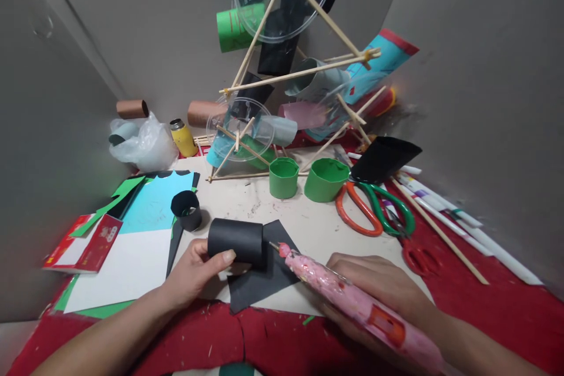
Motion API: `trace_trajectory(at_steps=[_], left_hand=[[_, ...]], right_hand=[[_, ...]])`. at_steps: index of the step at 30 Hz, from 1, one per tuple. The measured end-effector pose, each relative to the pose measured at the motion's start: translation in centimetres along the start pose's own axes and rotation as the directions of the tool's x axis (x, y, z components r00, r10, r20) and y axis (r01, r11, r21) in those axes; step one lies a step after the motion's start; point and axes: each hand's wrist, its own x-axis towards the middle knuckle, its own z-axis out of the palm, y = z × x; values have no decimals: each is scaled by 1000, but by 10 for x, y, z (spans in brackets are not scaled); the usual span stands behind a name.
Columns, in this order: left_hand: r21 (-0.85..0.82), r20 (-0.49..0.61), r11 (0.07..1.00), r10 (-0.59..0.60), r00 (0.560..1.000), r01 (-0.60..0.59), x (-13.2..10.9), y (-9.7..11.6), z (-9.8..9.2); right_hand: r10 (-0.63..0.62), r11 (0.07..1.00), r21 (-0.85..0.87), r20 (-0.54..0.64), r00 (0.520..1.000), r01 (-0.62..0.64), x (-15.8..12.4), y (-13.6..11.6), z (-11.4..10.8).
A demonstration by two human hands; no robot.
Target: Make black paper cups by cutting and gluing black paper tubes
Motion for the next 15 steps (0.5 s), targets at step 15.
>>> trace_trajectory(at_steps=[15], left_hand=[[796,43,475,573,818,-375,-46,72,-2]], right_hand=[[-10,1000,-6,210,978,12,-11,-5,-17]])
